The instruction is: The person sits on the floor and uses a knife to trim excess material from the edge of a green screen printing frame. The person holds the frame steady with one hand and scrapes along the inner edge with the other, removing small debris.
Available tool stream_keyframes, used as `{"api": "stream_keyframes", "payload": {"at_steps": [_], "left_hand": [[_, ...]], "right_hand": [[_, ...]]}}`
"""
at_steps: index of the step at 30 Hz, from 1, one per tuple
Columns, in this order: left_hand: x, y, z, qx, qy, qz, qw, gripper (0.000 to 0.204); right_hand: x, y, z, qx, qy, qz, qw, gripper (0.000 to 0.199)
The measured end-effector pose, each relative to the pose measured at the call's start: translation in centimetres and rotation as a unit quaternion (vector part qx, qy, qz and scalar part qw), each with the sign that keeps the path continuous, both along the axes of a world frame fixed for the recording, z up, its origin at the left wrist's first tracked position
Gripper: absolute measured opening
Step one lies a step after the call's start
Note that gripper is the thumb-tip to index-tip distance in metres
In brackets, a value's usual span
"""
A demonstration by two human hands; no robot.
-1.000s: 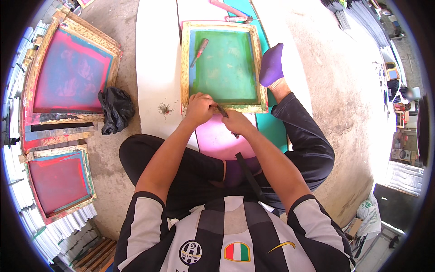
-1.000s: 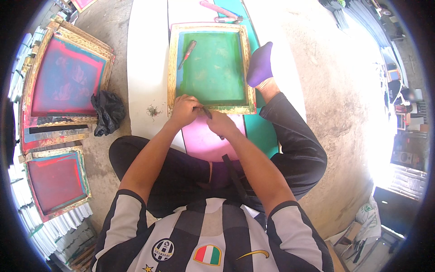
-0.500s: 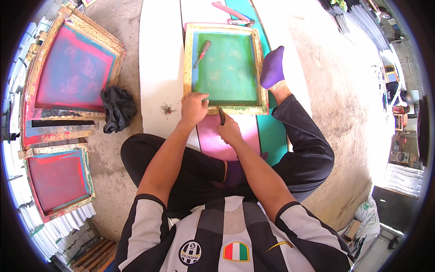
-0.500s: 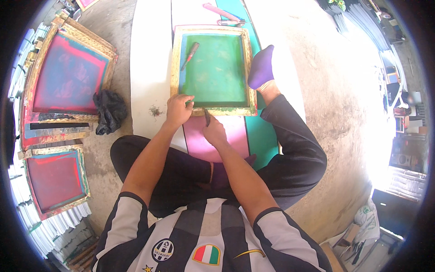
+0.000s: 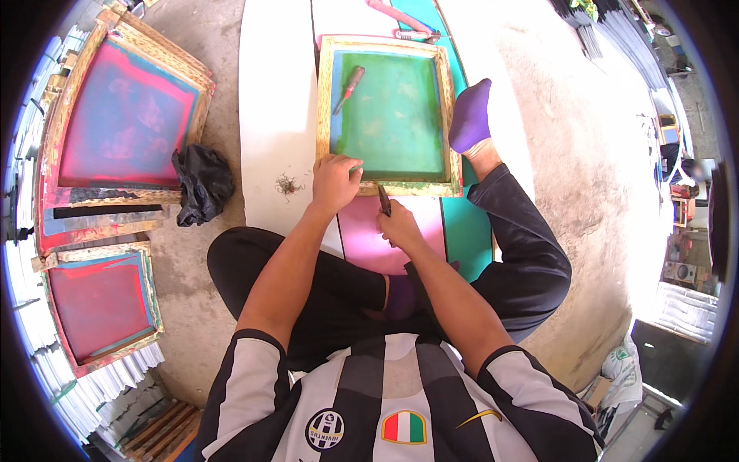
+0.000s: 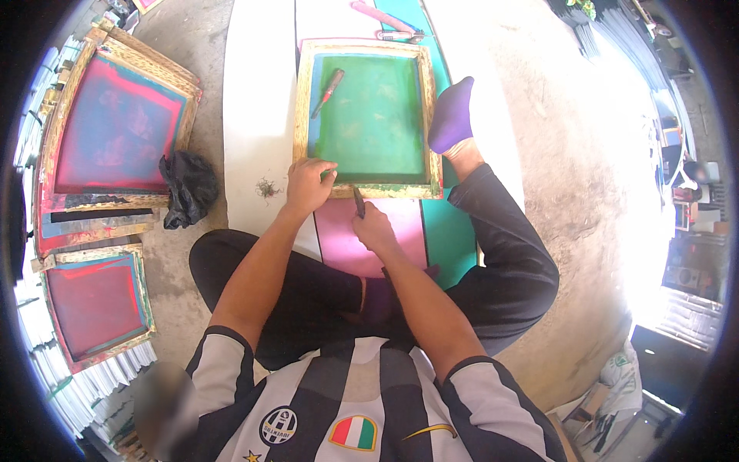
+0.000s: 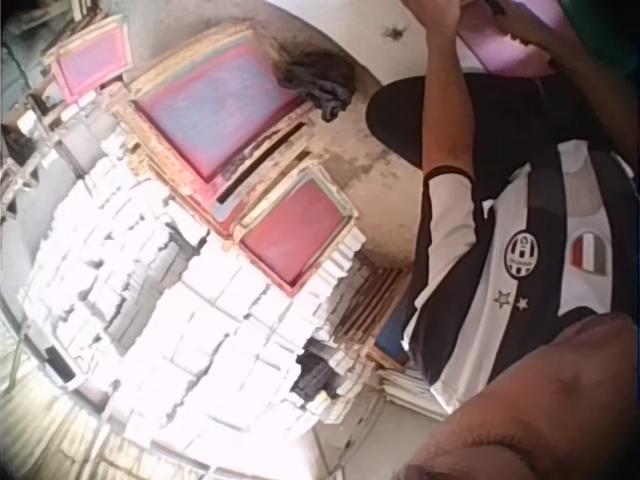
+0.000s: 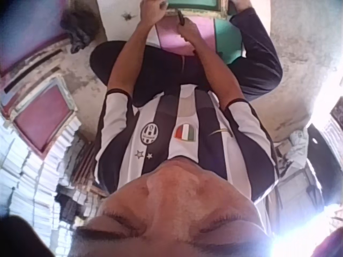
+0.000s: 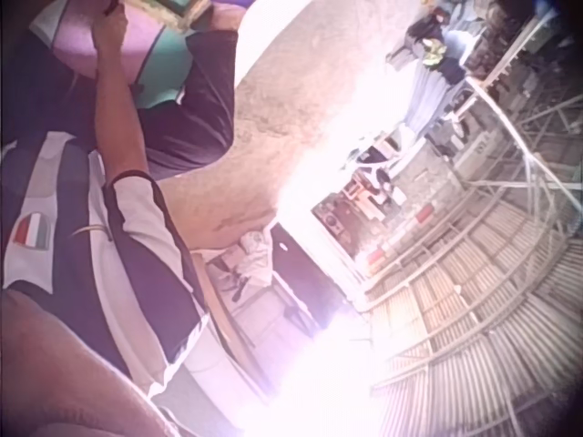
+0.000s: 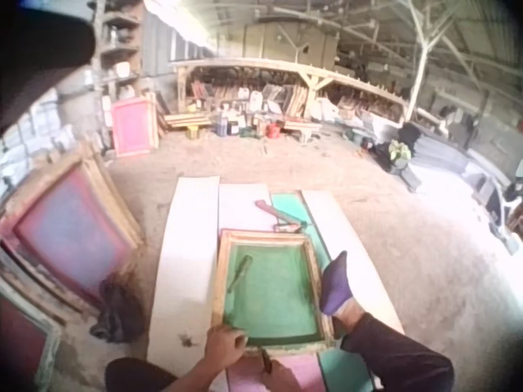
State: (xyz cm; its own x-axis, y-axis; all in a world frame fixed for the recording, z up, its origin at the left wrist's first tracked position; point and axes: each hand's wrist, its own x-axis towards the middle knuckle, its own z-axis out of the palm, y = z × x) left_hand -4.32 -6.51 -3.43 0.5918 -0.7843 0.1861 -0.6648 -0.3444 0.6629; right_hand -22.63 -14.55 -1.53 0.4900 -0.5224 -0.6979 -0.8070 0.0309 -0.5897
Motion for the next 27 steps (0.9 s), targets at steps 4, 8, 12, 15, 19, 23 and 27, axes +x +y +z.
{"api": "stream_keyframes", "payload": {"at_steps": [4, 8, 12, 15, 19, 23, 27], "left_hand": [[-0.4, 0.0, 0.3, -0.007, 0.008, 0.0, 1.0, 0.016], [-0.4, 0.2, 0.6, -0.001, 0.002, 0.003, 1.0, 0.015], [-0.2, 0.2, 0.3, 0.002, 0.002, -0.001, 1.0, 0.015], [-0.4, 0.2, 0.6, -0.009, 0.008, -0.019, 1.0, 0.015], [0.4, 0.9, 1.3, 0.011, 0.075, -0.117, 0.99, 0.018], [2.1, 2.5, 4.9, 0.097, 0.123, -0.228, 0.961, 0.024], [2.9, 4.9, 4.4, 0.117, 0.18, -0.197, 0.957, 0.03]], "right_hand": [[-1.3, -2.1, -2.0, -0.056, -0.038, 0.093, 0.993, 0.04], [-0.8, -3.4, -0.9, -0.053, -0.033, 0.124, 0.99, 0.047], [-0.4, -4.0, -0.3, -0.036, -0.024, 0.149, 0.988, 0.048], [-0.7, -3.9, -0.5, -0.082, -0.031, 0.178, 0.98, 0.049], [-0.9, -2.5, -0.1, 0.03, -0.059, 0.149, 0.987, 0.049], [-0.2, 0.0, 0.6, 0.139, -0.177, 0.086, 0.971, 0.045], [0.8, 1.3, 2.0, 0.135, -0.118, 0.107, 0.978, 0.043]]}}
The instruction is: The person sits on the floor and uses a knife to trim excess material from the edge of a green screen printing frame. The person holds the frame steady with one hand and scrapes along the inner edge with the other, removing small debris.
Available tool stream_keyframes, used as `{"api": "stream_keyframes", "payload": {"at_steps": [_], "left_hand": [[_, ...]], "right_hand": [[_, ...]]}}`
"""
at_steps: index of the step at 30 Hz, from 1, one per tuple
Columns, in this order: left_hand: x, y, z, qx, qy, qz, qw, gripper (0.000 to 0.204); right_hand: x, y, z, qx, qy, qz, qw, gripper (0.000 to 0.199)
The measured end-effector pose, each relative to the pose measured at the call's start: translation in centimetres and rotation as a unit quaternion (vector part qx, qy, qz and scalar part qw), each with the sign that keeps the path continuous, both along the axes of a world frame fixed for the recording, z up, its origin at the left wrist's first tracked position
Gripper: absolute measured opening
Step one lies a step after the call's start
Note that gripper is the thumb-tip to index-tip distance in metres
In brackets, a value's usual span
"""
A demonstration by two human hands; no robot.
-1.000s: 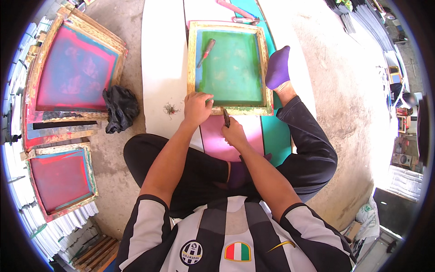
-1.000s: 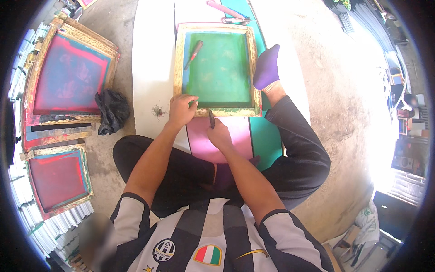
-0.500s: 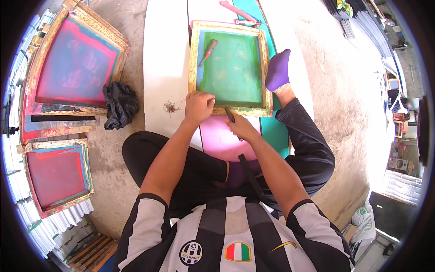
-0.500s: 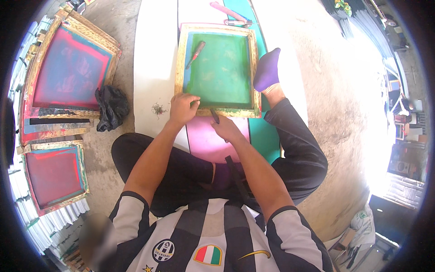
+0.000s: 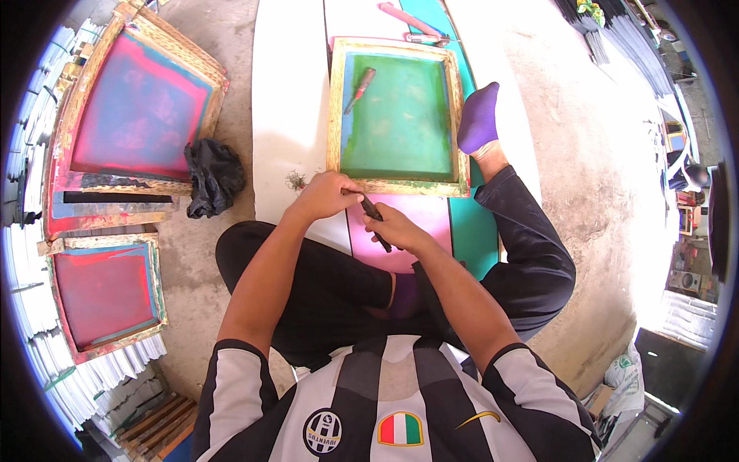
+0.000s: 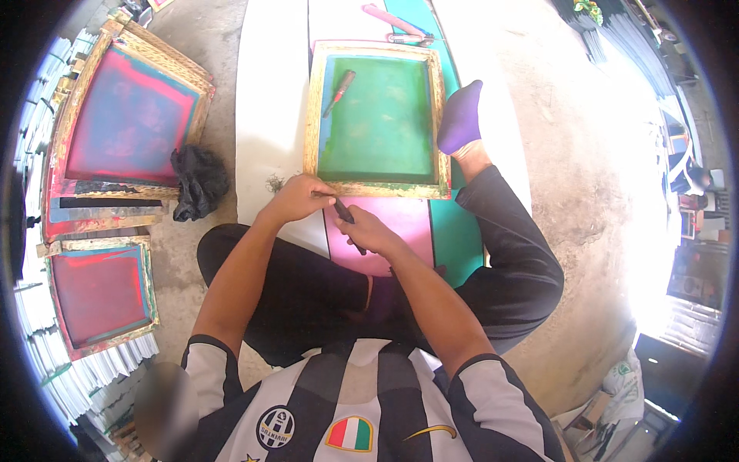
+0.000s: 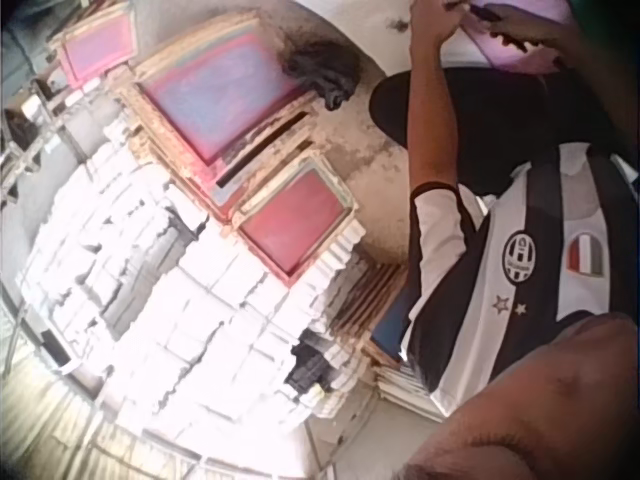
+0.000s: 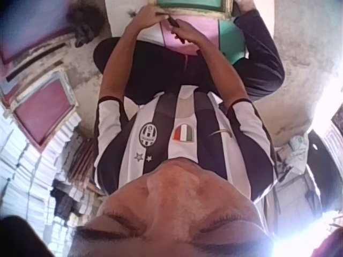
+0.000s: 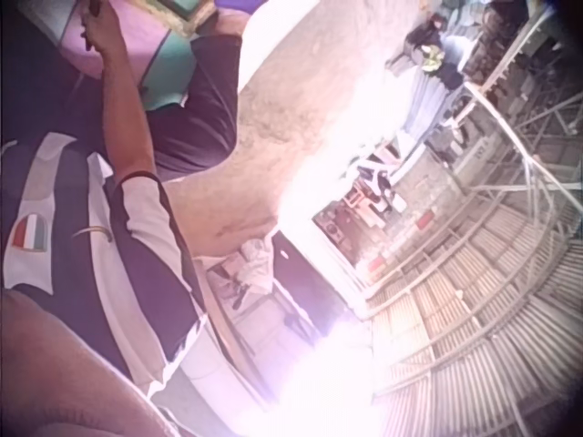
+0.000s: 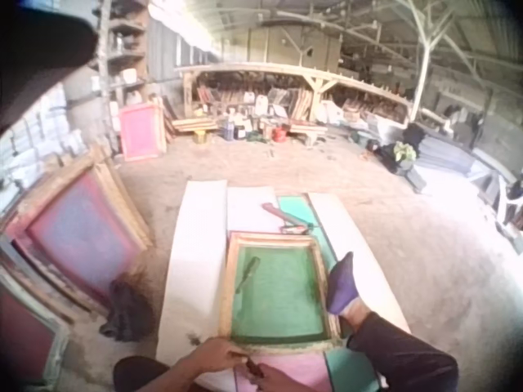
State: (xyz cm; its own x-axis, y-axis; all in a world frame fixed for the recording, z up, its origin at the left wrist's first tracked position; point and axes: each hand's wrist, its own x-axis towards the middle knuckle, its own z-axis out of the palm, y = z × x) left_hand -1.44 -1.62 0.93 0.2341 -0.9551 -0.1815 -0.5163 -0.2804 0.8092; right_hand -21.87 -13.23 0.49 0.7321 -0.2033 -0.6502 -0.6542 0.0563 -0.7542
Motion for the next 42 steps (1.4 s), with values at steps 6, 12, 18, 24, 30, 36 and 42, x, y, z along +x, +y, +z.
{"api": "stream_keyframes", "payload": {"at_steps": [6, 12, 18, 24, 30, 36, 42], "left_hand": [[-0.4, 0.2, -0.1, 0.003, -0.003, 0.17, 0.985, 0.035], [-0.7, -0.3, -0.6, -0.013, 0.022, 0.192, 0.981, 0.035], [-0.6, 0.1, -0.8, -0.035, 0.014, 0.193, 0.98, 0.031], [-0.7, -0.3, -1.2, -0.037, 0.014, 0.182, 0.983, 0.03], [-0.7, -0.6, -0.8, -0.021, 0.017, 0.177, 0.984, 0.033], [-1.1, -1.4, -0.4, -0.016, 0.035, 0.175, 0.984, 0.035], [-1.3, -2.3, -1.6, -0.052, -0.001, 0.157, 0.986, 0.034]], "right_hand": [[-1.5, -3.6, -2.2, -0.164, 0.06, 0.031, 0.984, 0.04], [-1.6, -5.6, -3.4, -0.165, 0.07, 0.046, 0.983, 0.033], [-0.5, -5.9, -2.3, -0.136, 0.065, 0.036, 0.988, 0.03], [-0.2, -5.8, -3.1, -0.102, 0.079, -0.008, 0.992, 0.027], [0.0, -4.9, -1.9, -0.139, 0.122, -0.012, 0.983, 0.026], [0.3, -3.2, -2.5, -0.242, 0.174, -0.042, 0.954, 0.026], [1.3, -1.8, -0.1, -0.283, 0.206, -0.039, 0.936, 0.036]]}}
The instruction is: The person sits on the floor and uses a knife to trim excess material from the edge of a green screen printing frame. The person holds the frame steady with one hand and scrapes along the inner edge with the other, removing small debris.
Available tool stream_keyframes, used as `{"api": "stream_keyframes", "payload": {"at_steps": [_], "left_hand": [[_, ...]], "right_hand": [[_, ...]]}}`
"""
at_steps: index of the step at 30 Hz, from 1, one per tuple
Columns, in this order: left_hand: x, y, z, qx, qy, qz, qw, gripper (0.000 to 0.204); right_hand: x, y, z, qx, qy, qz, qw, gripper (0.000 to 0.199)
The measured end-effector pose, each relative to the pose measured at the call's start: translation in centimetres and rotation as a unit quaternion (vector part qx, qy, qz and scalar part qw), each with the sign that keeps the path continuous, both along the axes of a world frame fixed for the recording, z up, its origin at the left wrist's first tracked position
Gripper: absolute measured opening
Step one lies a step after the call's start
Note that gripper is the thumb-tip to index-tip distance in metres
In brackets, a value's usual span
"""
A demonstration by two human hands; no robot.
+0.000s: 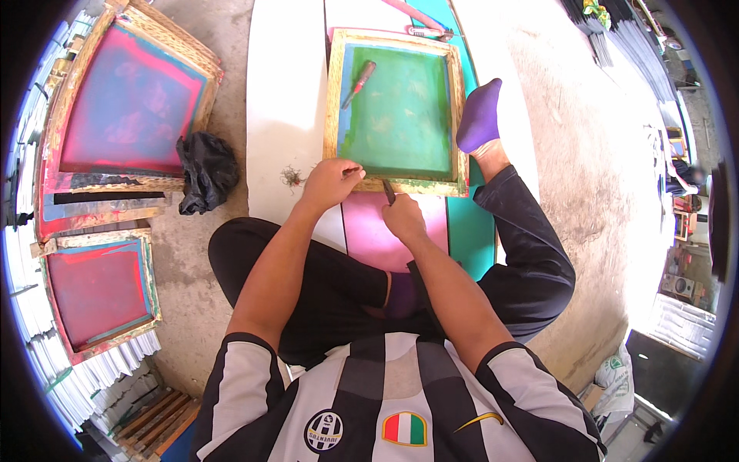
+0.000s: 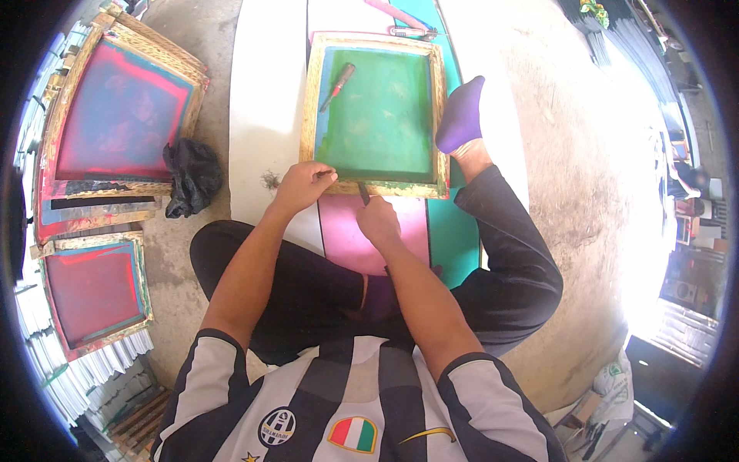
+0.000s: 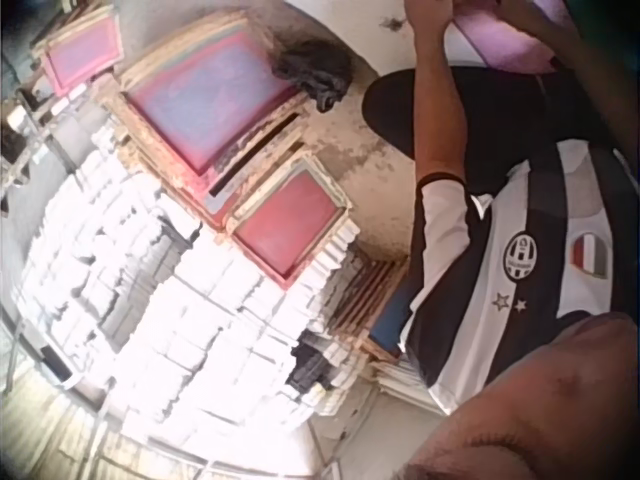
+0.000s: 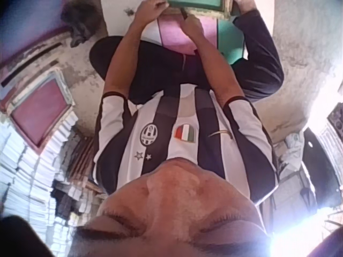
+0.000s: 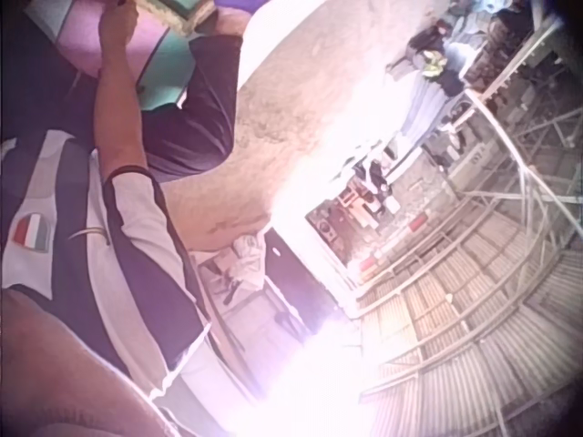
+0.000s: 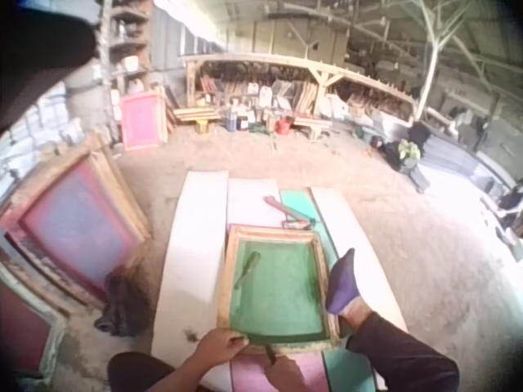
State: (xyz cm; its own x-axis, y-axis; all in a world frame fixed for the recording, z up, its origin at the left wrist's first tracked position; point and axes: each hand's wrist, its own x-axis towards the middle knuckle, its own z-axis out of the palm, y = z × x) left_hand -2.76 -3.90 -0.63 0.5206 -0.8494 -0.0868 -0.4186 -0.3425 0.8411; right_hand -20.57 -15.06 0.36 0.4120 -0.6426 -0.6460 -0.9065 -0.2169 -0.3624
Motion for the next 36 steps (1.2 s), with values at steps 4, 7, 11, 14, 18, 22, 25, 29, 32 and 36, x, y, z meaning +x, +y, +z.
{"api": "stream_keyframes", "payload": {"at_steps": [4, 7, 11, 14, 18, 22, 25, 29, 32, 36], "left_hand": [[-0.4, -0.5, 0.5, 0.019, 0.037, -0.011, 0.999, 0.033], [-0.4, -0.4, 0.1, 0.018, 0.038, -0.008, 0.999, 0.034], [-0.4, -0.4, 0.0, 0.019, 0.03, -0.011, 0.999, 0.035], [-0.5, -0.1, 0.4, 0.033, 0.024, -0.012, 0.999, 0.035], [-0.5, 0.1, 0.3, 0.026, 0.031, -0.003, 0.999, 0.034], [-0.5, 0.1, 0.1, 0.031, 0.035, 0.001, 0.999, 0.034], [-0.6, 0.0, 0.1, 0.019, 0.03, -0.004, 0.999, 0.034], [-0.5, 0.0, 0.0, 0.021, 0.029, -0.004, 0.999, 0.034], [-0.7, 0.2, -0.1, 0.025, 0.036, -0.003, 0.999, 0.034], [-0.6, 0.3, -0.4, 0.013, 0.033, -0.002, 0.999, 0.033]], "right_hand": [[0.0, 0.0, 0.5, 0.028, 0.004, -0.002, 1.0, 0.037], [-0.1, 0.1, 0.0, 0.022, -0.005, -0.005, 1.0, 0.036], [-0.1, 0.1, -0.1, 0.016, -0.006, -0.003, 1.0, 0.037], [-0.1, 0.2, -0.1, 0.014, -0.014, -0.009, 1.0, 0.037], [-0.1, 0.3, -0.2, 0.015, -0.013, -0.009, 1.0, 0.037], [-0.1, 0.6, -0.3, -0.008, -0.014, -0.004, 1.0, 0.036], [-0.3, 0.6, -0.9, -0.007, -0.018, -0.007, 1.0, 0.036], [-0.3, 0.7, -1.0, -0.006, -0.013, -0.007, 1.0, 0.037], [-0.6, 1.1, -1.4, -0.016, -0.023, -0.017, 0.999, 0.037], [-1.0, 1.5, -3.7, -0.034, -0.062, -0.044, 0.997, 0.035]]}}
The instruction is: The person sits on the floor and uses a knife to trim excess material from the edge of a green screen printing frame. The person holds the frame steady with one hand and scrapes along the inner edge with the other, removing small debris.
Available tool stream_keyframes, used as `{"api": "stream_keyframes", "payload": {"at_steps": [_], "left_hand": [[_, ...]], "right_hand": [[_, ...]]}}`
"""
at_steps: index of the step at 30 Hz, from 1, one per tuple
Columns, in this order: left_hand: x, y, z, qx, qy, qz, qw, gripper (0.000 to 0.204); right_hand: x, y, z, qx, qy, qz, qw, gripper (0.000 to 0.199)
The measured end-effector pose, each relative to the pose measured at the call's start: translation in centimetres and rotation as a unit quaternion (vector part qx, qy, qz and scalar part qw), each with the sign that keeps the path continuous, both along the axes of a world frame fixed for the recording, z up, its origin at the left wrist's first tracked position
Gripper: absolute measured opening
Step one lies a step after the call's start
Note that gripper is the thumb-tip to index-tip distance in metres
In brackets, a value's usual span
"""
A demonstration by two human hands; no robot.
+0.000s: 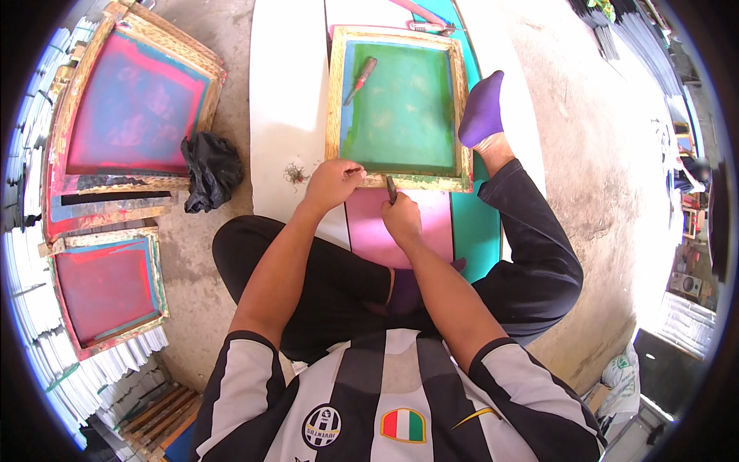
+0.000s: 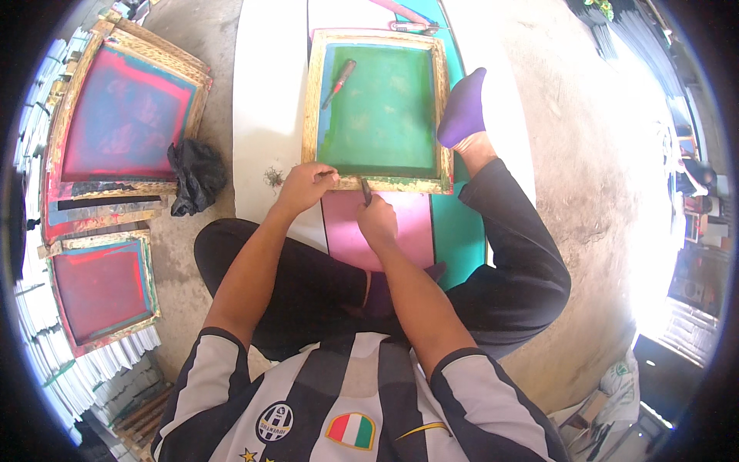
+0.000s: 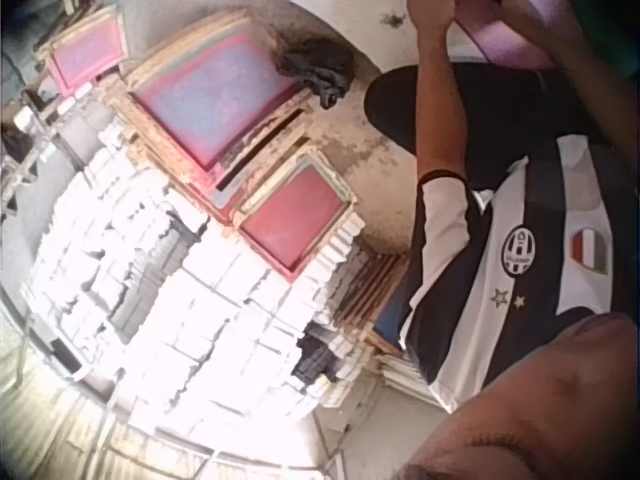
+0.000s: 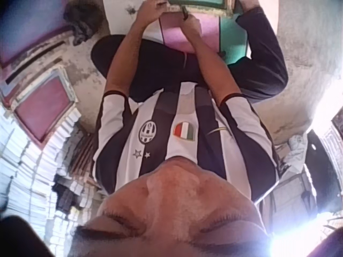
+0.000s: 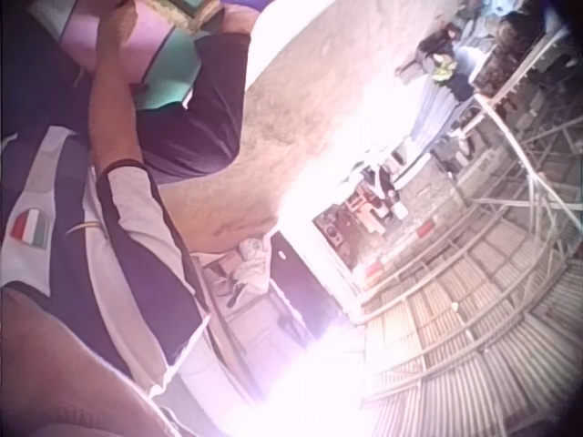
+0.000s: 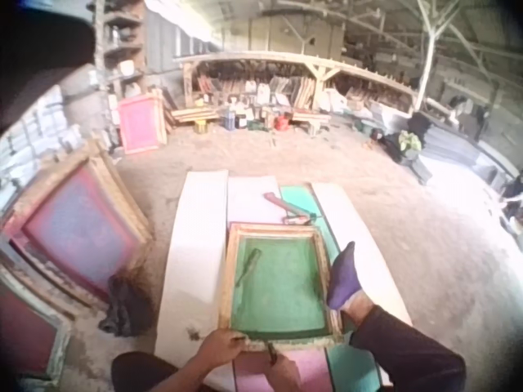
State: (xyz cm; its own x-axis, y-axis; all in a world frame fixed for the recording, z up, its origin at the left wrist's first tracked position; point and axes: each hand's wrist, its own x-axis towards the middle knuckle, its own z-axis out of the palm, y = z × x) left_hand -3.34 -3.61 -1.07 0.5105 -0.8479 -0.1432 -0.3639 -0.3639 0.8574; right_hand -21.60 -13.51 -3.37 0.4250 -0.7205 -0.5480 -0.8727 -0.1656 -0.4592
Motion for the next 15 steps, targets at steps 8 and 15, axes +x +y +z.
{"api": "stream_keyframes", "payload": {"at_steps": [8, 15], "left_hand": [[-0.4, -0.8, 0.4, -0.014, -0.063, -0.016, 0.998, 0.028], [0.5, 0.6, 2.8, 0.036, 0.06, -0.033, 0.997, 0.03]], "right_hand": [[-1.4, -1.1, -1.4, 0.023, -0.075, 0.022, 0.997, 0.034], [0.0, -0.1, 4.7, 0.224, -0.108, 0.063, 0.967, 0.028]]}}
